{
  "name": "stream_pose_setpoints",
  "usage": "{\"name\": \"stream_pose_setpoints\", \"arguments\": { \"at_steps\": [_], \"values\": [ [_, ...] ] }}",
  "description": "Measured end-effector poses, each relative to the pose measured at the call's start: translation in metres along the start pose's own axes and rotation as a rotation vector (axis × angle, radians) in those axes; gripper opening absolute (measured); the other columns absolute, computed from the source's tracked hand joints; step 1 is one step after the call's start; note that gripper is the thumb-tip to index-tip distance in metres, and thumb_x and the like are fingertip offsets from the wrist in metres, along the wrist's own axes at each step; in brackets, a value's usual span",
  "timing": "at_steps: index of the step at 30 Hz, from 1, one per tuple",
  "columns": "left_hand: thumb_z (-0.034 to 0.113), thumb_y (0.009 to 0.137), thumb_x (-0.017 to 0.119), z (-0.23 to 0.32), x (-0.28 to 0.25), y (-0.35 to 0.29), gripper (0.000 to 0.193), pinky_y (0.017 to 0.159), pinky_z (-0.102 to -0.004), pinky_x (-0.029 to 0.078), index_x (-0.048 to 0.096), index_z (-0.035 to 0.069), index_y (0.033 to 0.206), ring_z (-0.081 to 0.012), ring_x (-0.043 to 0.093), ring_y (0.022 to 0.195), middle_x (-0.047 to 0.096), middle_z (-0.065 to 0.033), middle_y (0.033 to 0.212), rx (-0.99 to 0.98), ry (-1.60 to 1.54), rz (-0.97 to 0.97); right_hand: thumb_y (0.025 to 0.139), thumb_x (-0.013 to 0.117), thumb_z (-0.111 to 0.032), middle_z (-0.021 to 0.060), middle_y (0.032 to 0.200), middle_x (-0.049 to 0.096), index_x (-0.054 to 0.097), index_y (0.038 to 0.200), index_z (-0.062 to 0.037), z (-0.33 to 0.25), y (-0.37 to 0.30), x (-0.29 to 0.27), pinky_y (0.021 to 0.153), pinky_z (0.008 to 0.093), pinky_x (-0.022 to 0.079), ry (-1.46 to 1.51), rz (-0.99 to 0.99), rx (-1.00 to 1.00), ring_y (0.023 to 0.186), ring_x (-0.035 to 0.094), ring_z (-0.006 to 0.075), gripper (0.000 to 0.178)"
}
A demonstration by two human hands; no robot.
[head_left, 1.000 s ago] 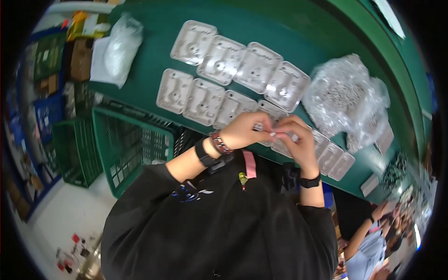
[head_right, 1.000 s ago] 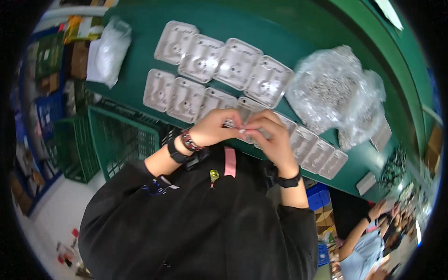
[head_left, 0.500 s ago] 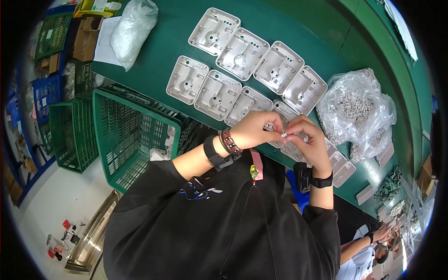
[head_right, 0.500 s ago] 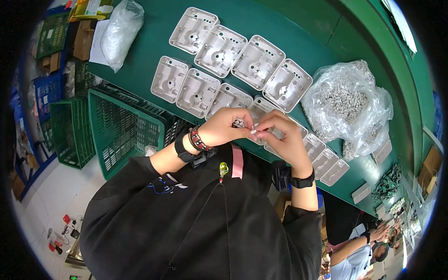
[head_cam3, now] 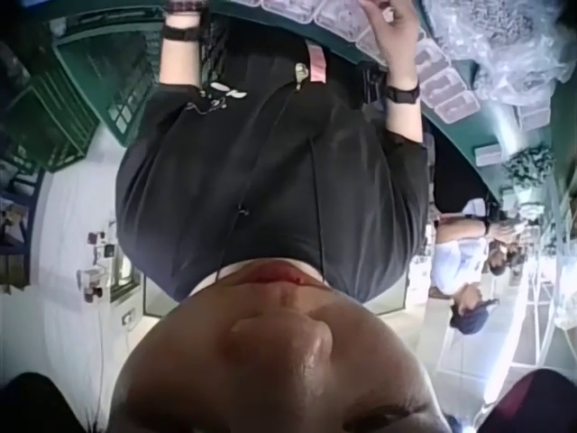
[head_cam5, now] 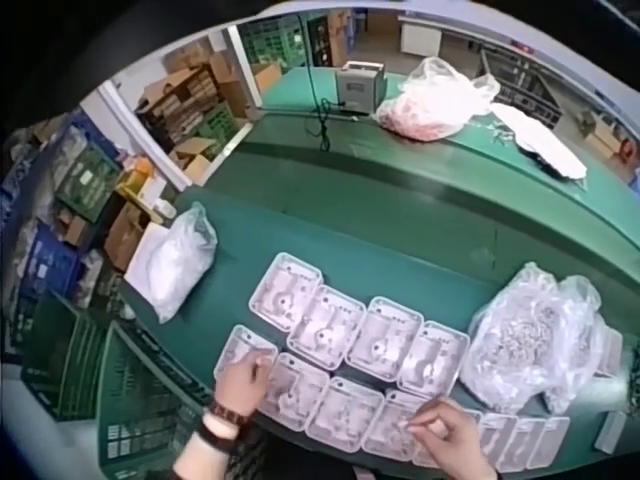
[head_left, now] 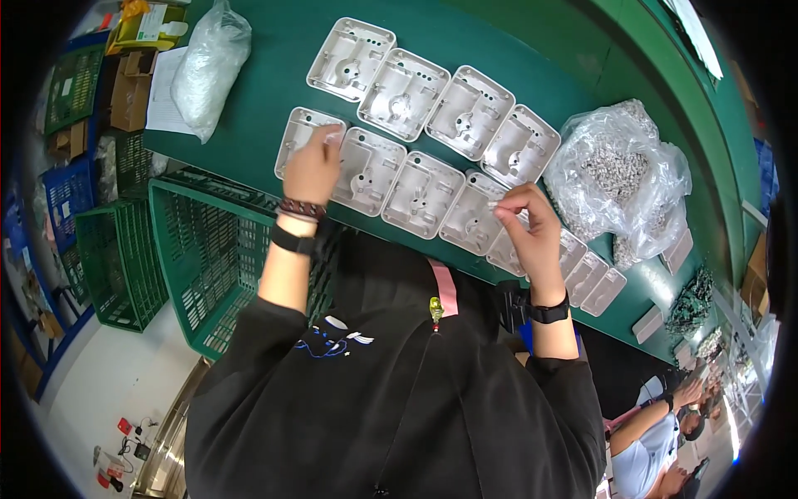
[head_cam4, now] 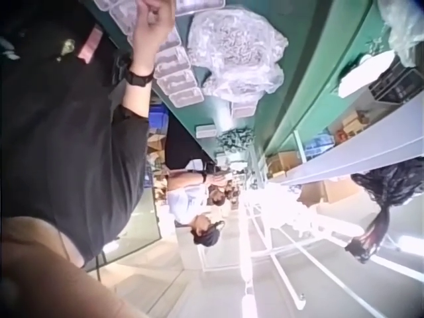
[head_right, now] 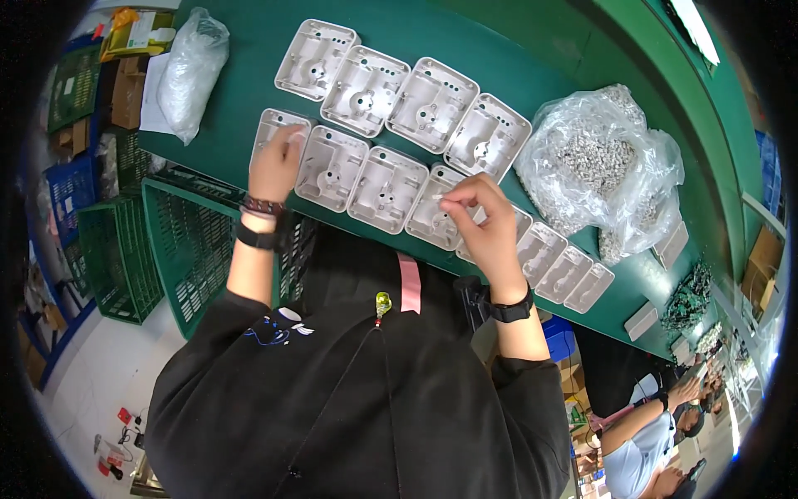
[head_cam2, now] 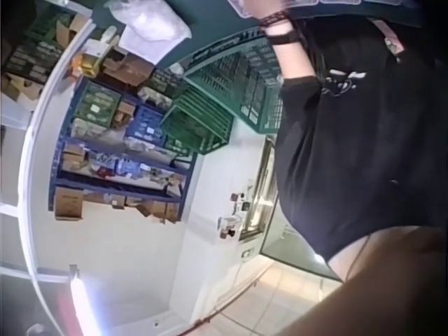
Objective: The person is assembling electronic components by placing small parts from plastic bags into plastic housings on an assembly line.
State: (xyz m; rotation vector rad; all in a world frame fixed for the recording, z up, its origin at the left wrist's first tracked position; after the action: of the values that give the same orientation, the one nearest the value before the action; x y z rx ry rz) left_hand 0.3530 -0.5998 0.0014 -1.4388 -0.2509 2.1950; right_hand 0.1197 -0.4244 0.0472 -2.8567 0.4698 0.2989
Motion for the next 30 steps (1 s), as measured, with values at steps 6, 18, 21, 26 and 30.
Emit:
{"name": "stream_pose_setpoints", "arguments": {
  "at_steps": [6,18,21,26,30],
  "values": [
    [0.019,0.081,0.042,-0.049,0.011,0.039,0.031,0.062,-0.0423,0.046,0.053,0.02,0.11,-0.0339,0.057,0.07,0.06,-0.0165,0.078,0.075,0.357,-0.099,0.073,0.06,0.002,0.0034,0.076,0.049,0.053,0.076,-0.0008,0.007,-0.006,-0.001,0.066,0.0217,0.036,0.029,0.06,0.025,0.07,0.044,0.0113,0.008],
    [0.02,0.079,0.044,-0.044,0.026,0.046,0.035,0.064,-0.0463,0.045,0.051,0.019,0.113,-0.0348,0.058,0.073,0.061,-0.0184,0.079,0.135,0.392,-0.179,0.062,0.068,-0.007,0.0079,0.09,0.05,0.058,0.068,-0.0067,0.014,0.058,-0.057,0.069,0.0353,0.038,-0.892,0.501,-0.359,0.081,0.047,0.0266,0.012],
    [0.02,0.08,0.045,-0.046,0.024,0.041,0.033,0.061,-0.0454,0.045,0.051,0.016,0.113,-0.0351,0.058,0.068,0.06,-0.0186,0.075,0.117,0.308,-0.169,0.06,0.067,-0.01,0.006,0.095,0.05,0.059,0.066,-0.0087,0.032,0.079,-0.058,0.071,0.036,0.037,-1.043,0.461,-0.369,0.086,0.046,0.0255,0.011],
    [0.02,0.084,0.045,-0.048,0.007,0.027,0.028,0.055,-0.0377,0.044,0.051,0.012,0.111,-0.0283,0.057,0.058,0.057,-0.014,0.063,0.055,-0.013,-0.086,0.058,0.065,-0.014,0.0034,0.1,0.049,0.06,0.063,-0.0116,0.053,0.088,-0.054,0.074,0.0345,0.036,-1.224,0.311,-0.317,0.091,0.045,0.0232,0.008],
    [0.017,0.086,0.045,-0.023,-0.016,0.005,0.026,0.053,-0.0309,0.042,0.05,0.009,0.11,-0.0191,0.053,0.055,0.053,-0.0083,0.061,0.079,-0.242,0.046,0.057,0.064,-0.015,0.002,0.103,0.049,0.06,0.063,-0.0122,0.076,0.094,-0.051,0.077,0.034,0.036,-1.263,0.246,-0.358,0.094,0.045,0.0215,0.007]
  ]
}}
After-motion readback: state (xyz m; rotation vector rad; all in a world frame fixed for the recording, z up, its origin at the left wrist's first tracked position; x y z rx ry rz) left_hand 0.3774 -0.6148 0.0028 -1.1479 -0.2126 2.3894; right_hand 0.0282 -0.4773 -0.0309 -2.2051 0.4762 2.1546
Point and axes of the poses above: each hand's wrist, its own y-axis towards the middle knuckle, its own x-axis out of the palm, z = x × y, the point moved 5 cm from there along y, towards the middle knuckle
